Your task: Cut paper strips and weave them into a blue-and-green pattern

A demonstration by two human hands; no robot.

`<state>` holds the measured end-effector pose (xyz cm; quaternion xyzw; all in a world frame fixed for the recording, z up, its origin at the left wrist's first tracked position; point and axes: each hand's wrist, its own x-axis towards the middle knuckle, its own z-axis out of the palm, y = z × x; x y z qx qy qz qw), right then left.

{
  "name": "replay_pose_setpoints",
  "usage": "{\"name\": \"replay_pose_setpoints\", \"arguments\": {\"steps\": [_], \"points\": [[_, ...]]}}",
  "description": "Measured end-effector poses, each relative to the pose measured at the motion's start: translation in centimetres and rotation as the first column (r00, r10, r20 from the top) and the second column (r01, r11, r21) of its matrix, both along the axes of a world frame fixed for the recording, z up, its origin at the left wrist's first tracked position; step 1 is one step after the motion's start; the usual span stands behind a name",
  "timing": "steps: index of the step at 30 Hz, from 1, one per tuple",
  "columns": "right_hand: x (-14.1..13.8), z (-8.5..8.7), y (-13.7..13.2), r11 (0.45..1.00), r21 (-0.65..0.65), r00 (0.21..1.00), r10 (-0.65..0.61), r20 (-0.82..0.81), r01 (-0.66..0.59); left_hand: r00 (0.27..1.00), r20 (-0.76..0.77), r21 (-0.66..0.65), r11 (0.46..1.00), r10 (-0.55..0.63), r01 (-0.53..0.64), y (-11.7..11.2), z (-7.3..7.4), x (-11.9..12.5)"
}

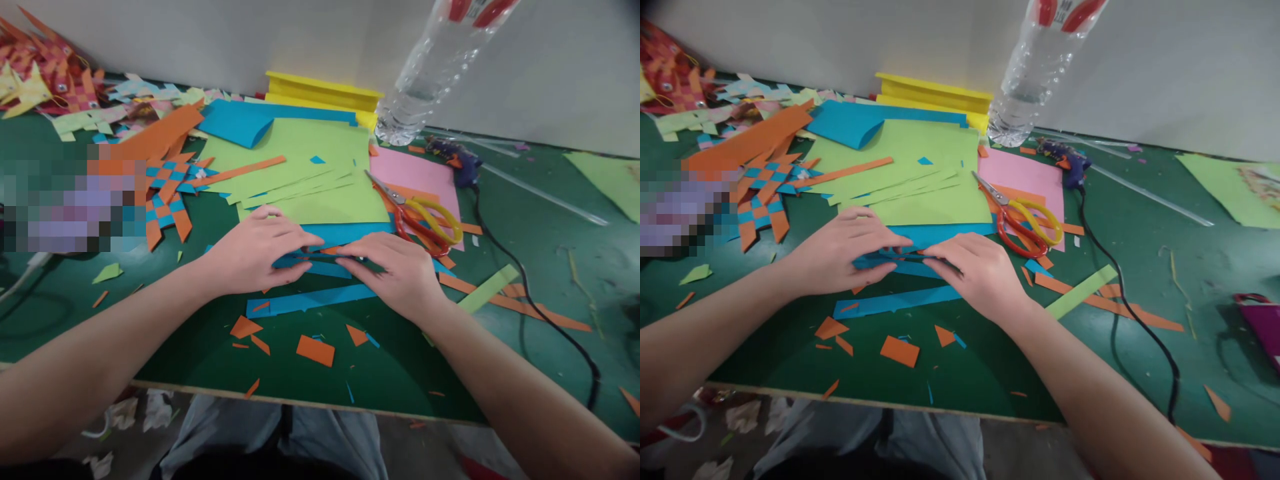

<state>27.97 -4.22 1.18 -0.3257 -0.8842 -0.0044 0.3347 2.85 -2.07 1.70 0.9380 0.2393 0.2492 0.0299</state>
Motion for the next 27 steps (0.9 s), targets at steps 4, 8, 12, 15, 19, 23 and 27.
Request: {"name": "replay_pose_setpoints", "arguments": {"steps": [4,8,12,15,19,23,27], "points": [[-0.06,0.07,-0.07,0.999,-0.003,0.999,-0.035,-0.021,0.034,1.000,0.025,0.048,0.999,0.009,-0.011,0.24,-0.26,-0.03],[-0.03,0.17,-0.29,0.997,-0.006,0.996,-0.078,-0.048,0.078,1.000,0.002,0.064,0.997,0.030,-0.030,0.47,-0.23,-0.06],[0.03,0.17,-0.33,0.996,-0.026,0.994,-0.089,-0.055,0.088,0.999,-0.002,0.035,0.998,0.051,-0.051,0.48,-0.12,-0.10],[0.05,0.14,-0.33,0.995,-0.040,0.993,-0.097,-0.061,0.094,0.998,0.020,-0.008,0.998,0.060,-0.060,0.47,-0.13,-0.18],[0.05,0.04,-0.32,0.994,-0.042,0.992,-0.108,-0.072,0.105,0.997,0.055,-0.049,0.997,0.060,-0.057,0.47,-0.14,-0.30],[0.05,-0.11,-0.34,0.991,-0.032,0.989,-0.131,-0.064,0.129,0.996,0.060,-0.056,0.996,0.073,-0.069,0.49,-0.06,-0.32],[0.01,-0.17,-0.40,0.990,-0.029,0.989,-0.136,-0.062,0.135,0.995,0.068,-0.061,0.996,0.076,-0.072,0.46,0.00,-0.23]]}}
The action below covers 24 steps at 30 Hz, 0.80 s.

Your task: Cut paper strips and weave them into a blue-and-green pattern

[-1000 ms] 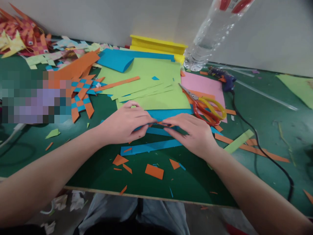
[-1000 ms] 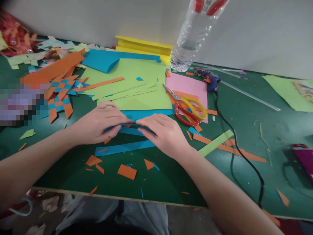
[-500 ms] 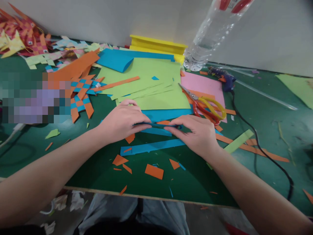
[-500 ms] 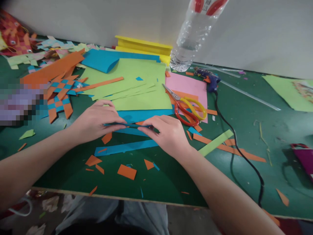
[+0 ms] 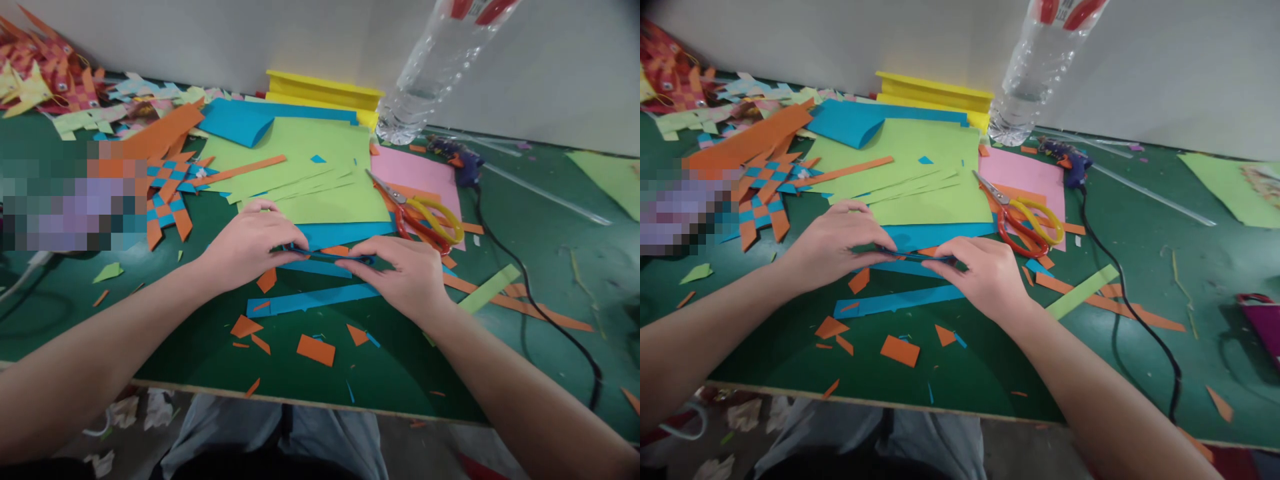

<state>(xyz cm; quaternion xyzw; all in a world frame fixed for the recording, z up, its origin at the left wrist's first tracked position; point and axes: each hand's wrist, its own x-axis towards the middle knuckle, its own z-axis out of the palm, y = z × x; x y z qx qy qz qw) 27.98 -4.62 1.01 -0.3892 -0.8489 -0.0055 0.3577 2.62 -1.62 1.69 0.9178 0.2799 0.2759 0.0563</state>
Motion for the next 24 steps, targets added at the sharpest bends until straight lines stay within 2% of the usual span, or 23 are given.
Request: {"name": "replay_pose_setpoints", "arguments": {"steps": [13,20,24], "points": [[0.05,0.12,-0.10,1.000,0.014,1.000,-0.020,-0.019,0.020,1.000,0.000,-0.070,0.997,0.011,-0.011,-0.06,0.13,0.03],[0.00,0.22,-0.27,0.993,-0.107,0.998,-0.051,-0.029,0.047,0.998,-0.019,-0.061,0.996,0.060,-0.061,-0.02,0.25,-0.09],[-0.08,0.44,-0.24,0.989,-0.139,0.997,-0.067,-0.048,0.060,0.990,-0.032,-0.047,0.989,0.138,-0.140,0.14,0.35,-0.26]]}}
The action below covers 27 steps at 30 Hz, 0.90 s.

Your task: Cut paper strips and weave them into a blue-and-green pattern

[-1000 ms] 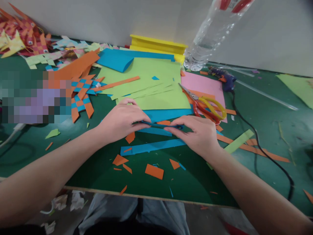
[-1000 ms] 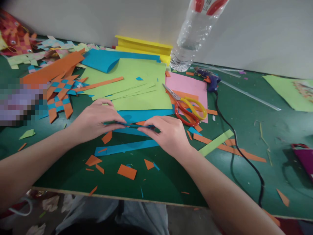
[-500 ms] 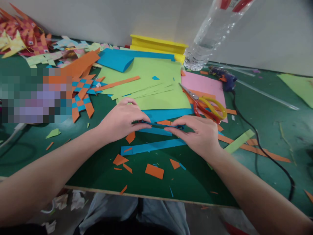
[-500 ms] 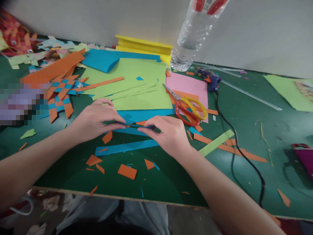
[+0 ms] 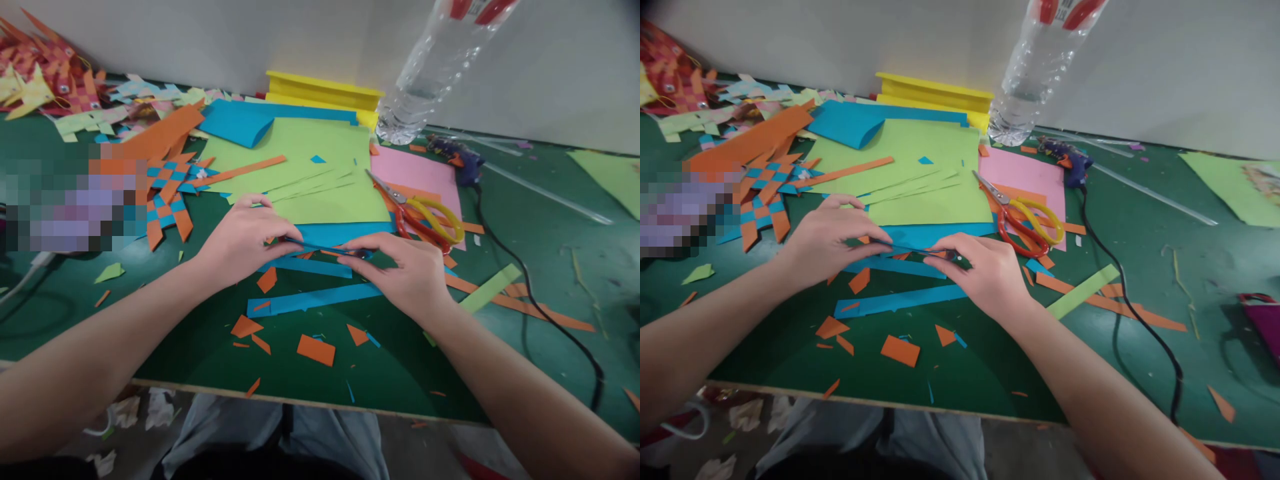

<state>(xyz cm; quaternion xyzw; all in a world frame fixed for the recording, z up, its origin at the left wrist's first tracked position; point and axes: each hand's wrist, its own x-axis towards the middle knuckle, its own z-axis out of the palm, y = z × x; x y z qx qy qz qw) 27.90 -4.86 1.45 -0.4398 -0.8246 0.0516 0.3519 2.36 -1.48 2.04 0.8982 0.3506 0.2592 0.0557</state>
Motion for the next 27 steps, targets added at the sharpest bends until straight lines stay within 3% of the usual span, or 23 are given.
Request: {"name": "replay_pose_setpoints", "arguments": {"steps": [6,20,27], "points": [[0.09,0.00,0.08,0.998,-0.027,0.998,-0.055,-0.021,0.055,0.997,0.037,-0.013,0.998,0.064,-0.063,0.05,0.03,-0.33],[-0.01,0.49,0.06,0.953,-0.302,0.971,-0.105,-0.213,0.037,0.967,0.211,-0.253,0.963,0.144,-0.088,-0.57,0.88,0.12],[-0.10,0.53,0.28,0.941,-0.339,0.948,-0.131,-0.291,0.026,0.962,0.216,-0.204,0.972,0.164,-0.120,-0.55,0.73,0.05]]}}
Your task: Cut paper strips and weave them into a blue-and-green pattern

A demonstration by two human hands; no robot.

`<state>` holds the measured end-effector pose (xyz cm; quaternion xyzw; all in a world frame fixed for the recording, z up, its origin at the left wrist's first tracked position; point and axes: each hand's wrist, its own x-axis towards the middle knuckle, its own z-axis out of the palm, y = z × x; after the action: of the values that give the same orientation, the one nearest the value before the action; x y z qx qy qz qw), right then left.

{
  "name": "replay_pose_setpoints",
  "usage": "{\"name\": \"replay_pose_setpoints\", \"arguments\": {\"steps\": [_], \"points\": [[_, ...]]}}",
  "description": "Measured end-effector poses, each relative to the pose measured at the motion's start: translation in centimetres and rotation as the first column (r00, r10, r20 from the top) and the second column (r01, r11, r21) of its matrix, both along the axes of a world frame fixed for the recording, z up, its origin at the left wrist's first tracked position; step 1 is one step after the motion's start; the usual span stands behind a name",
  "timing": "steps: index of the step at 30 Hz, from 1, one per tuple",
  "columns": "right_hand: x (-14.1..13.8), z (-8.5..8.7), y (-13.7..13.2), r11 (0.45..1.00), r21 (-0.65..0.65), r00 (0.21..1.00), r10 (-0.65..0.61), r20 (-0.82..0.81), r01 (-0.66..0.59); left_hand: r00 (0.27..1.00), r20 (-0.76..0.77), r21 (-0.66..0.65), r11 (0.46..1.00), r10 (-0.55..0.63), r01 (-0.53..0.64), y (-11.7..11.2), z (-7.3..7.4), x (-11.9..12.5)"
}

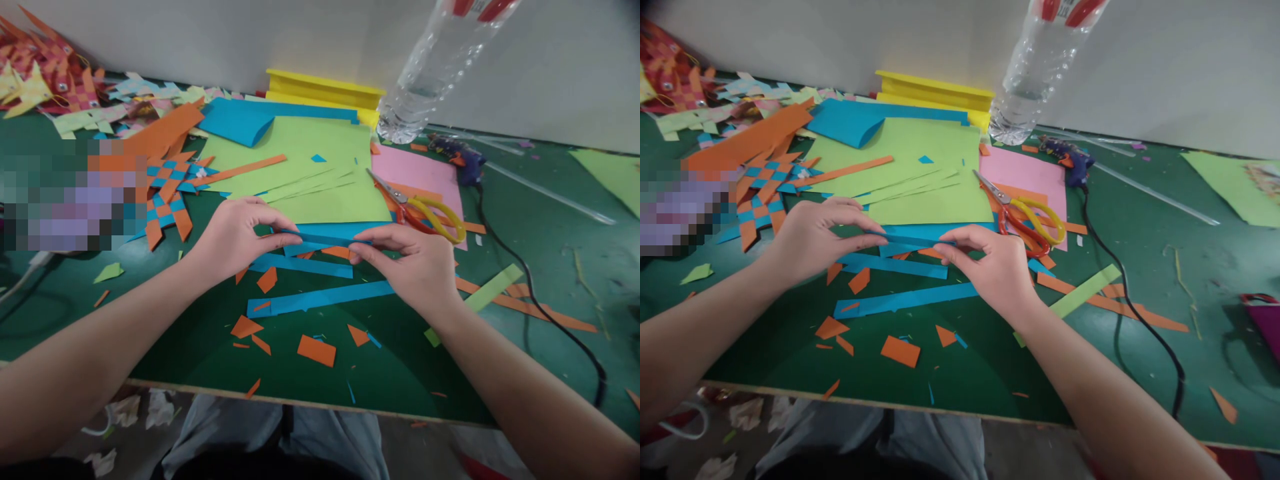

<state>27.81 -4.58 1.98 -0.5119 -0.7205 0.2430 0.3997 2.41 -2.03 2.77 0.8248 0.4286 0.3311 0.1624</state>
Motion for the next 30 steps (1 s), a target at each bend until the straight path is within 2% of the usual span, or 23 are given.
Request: {"name": "replay_pose_setpoints", "arguments": {"steps": [13,24,30], "points": [[0.14,-0.03,0.12,1.000,0.010,1.000,-0.011,0.027,0.010,0.999,-0.027,0.016,0.999,0.041,-0.041,0.01,0.11,-0.16],[0.22,-0.09,0.12,1.000,0.020,0.999,-0.018,0.035,0.017,1.000,0.008,-0.074,0.997,0.028,-0.027,0.32,0.13,-0.30],[0.10,0.09,-0.08,0.999,0.051,0.999,-0.021,0.034,0.019,1.000,0.015,-0.083,0.996,0.027,-0.026,0.39,0.28,-0.56]]}}
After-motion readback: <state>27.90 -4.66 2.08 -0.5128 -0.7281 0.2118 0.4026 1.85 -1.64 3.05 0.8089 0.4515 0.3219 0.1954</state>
